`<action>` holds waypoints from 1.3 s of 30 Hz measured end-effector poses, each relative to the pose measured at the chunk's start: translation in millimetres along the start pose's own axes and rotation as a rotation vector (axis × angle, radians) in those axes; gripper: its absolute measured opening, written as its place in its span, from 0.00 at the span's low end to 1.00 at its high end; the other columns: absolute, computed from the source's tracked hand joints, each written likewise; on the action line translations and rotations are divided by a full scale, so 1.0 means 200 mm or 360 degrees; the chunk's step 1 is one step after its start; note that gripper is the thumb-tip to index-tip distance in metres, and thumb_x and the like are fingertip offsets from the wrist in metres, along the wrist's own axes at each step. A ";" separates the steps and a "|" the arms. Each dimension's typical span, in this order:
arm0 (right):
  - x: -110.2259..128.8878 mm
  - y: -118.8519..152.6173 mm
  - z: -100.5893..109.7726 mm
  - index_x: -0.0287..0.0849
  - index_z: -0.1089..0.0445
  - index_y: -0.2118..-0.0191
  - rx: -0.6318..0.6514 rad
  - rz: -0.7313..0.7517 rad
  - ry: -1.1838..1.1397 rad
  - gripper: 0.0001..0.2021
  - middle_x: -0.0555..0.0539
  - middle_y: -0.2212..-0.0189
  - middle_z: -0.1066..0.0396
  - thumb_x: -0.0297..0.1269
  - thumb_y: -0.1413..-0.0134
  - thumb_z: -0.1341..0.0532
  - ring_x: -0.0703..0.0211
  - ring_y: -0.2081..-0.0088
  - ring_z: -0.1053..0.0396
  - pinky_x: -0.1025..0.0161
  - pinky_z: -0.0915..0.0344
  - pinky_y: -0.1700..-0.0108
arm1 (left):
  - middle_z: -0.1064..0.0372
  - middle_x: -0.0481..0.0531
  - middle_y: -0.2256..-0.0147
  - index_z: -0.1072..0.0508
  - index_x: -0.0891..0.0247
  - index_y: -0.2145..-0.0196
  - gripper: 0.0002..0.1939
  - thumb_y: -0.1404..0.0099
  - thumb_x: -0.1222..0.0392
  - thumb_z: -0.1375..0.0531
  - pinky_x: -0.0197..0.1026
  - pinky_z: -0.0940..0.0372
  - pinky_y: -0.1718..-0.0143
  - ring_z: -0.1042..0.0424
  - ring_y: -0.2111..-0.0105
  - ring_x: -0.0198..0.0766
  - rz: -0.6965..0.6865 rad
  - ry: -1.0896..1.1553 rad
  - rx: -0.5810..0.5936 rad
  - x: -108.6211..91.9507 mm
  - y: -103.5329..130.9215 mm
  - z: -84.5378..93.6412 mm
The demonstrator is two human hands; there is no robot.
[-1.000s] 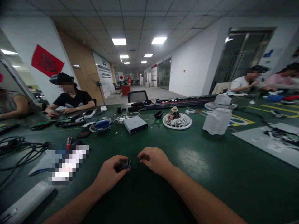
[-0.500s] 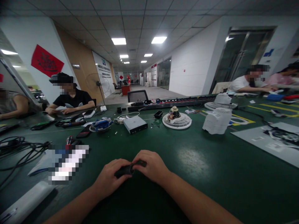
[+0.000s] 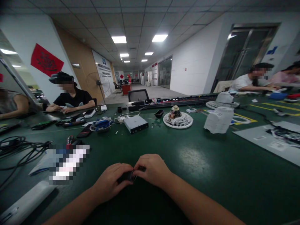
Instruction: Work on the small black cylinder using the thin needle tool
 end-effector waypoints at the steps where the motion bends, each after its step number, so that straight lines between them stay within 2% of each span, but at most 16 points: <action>1: 0.01 0.00 0.01 0.43 0.23 0.68 -0.0028 0.0021 -0.0010 0.04 0.51 0.72 0.23 0.35 0.49 0.29 0.60 0.69 0.27 0.66 0.35 0.65 | 0.25 0.53 0.54 0.33 0.59 0.49 0.19 0.35 0.61 0.35 0.48 0.31 0.56 0.25 0.57 0.45 0.0025 0.0019 -0.0016 0.00 0.00 0.01; 8: 0.00 -0.01 0.03 0.44 0.24 0.68 -0.0034 -0.0151 0.0039 0.06 0.52 0.71 0.25 0.35 0.52 0.28 0.60 0.68 0.28 0.65 0.37 0.65 | 0.26 0.54 0.52 0.34 0.58 0.48 0.17 0.33 0.63 0.37 0.47 0.32 0.52 0.25 0.55 0.44 0.0013 0.0061 0.0019 0.01 0.00 0.00; 14: -0.03 -0.01 0.04 0.45 0.25 0.63 -0.0041 -0.0232 0.0002 0.08 0.50 0.71 0.27 0.35 0.51 0.31 0.56 0.66 0.30 0.61 0.37 0.65 | 0.25 0.54 0.55 0.30 0.58 0.50 0.15 0.34 0.61 0.37 0.47 0.31 0.53 0.25 0.56 0.44 0.0242 0.0175 -0.0056 0.07 -0.02 0.03; 18: -0.04 0.00 0.10 0.44 0.30 0.49 -0.0238 -0.0177 -0.0128 0.15 0.45 0.62 0.27 0.29 0.42 0.40 0.53 0.60 0.31 0.57 0.34 0.57 | 0.24 0.53 0.56 0.28 0.58 0.51 0.15 0.36 0.61 0.36 0.46 0.30 0.55 0.25 0.58 0.44 0.0431 0.0263 -0.0218 0.14 -0.01 0.07; 20: -0.05 0.00 0.15 0.44 0.33 0.45 -0.0359 -0.0180 -0.0170 0.16 0.43 0.60 0.28 0.30 0.37 0.44 0.53 0.58 0.31 0.54 0.33 0.54 | 0.24 0.52 0.57 0.27 0.58 0.53 0.14 0.37 0.61 0.35 0.46 0.30 0.56 0.25 0.59 0.43 0.0535 0.0249 -0.0315 0.17 0.00 0.09; 22: -0.07 0.00 0.21 0.44 0.32 0.46 -0.0468 -0.0172 -0.0189 0.15 0.42 0.58 0.29 0.31 0.35 0.46 0.52 0.55 0.32 0.53 0.34 0.52 | 0.23 0.51 0.59 0.26 0.58 0.55 0.14 0.39 0.62 0.34 0.45 0.30 0.59 0.24 0.62 0.43 0.0663 0.0201 -0.0401 0.21 0.01 0.12; 24: -0.10 0.01 0.26 0.46 0.29 0.48 -0.0579 -0.0181 -0.0209 0.13 0.42 0.55 0.30 0.34 0.36 0.43 0.51 0.53 0.33 0.52 0.35 0.50 | 0.23 0.50 0.62 0.25 0.58 0.56 0.14 0.40 0.60 0.34 0.44 0.30 0.63 0.24 0.66 0.42 0.0790 0.0138 -0.0454 0.26 0.03 0.14; 27: -0.18 0.03 0.31 0.46 0.26 0.54 -0.0746 -0.0260 -0.0391 0.10 0.46 0.62 0.31 0.40 0.38 0.40 0.53 0.60 0.32 0.55 0.33 0.56 | 0.24 0.49 0.66 0.25 0.59 0.56 0.14 0.40 0.57 0.34 0.43 0.31 0.69 0.25 0.71 0.41 0.0915 0.0082 -0.0479 0.30 0.05 0.15; 30: -0.28 0.05 0.30 0.44 0.29 0.59 -0.0876 -0.0376 -0.0768 0.11 0.49 0.71 0.32 0.46 0.38 0.40 0.57 0.68 0.32 0.60 0.34 0.64 | 0.24 0.50 0.66 0.25 0.59 0.56 0.14 0.40 0.55 0.34 0.42 0.32 0.70 0.26 0.72 0.41 0.0974 0.0103 -0.0460 0.33 0.06 0.15; 33: -0.36 0.05 0.26 0.43 0.32 0.62 -0.0926 -0.0477 -0.0988 0.15 0.48 0.71 0.29 0.52 0.41 0.39 0.55 0.68 0.30 0.59 0.33 0.63 | 0.24 0.50 0.65 0.25 0.59 0.56 0.15 0.40 0.55 0.34 0.42 0.32 0.70 0.26 0.72 0.41 0.0997 0.0114 -0.0438 0.33 0.06 0.14; 36: -0.39 0.03 0.20 0.43 0.31 0.61 -0.0853 -0.0545 -0.1081 0.18 0.46 0.69 0.26 0.54 0.43 0.38 0.54 0.65 0.28 0.58 0.32 0.61 | 0.24 0.50 0.65 0.25 0.60 0.56 0.14 0.40 0.55 0.35 0.42 0.33 0.71 0.26 0.72 0.41 0.0997 0.0127 -0.0409 0.32 0.06 0.14; 39: -0.38 0.02 0.15 0.43 0.30 0.58 -0.0703 -0.0562 -0.1105 0.17 0.45 0.66 0.25 0.52 0.42 0.39 0.53 0.62 0.27 0.55 0.31 0.57 | 0.24 0.50 0.65 0.25 0.59 0.56 0.14 0.39 0.55 0.35 0.42 0.33 0.70 0.26 0.71 0.42 0.0953 0.0158 -0.0374 0.30 0.05 0.12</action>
Point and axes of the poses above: each hand's wrist, its own y-axis away from the middle knuckle, its own z-axis out of the back of the hand, x = y × z, the point moved 10 cm from there along -y, towards the middle knuckle
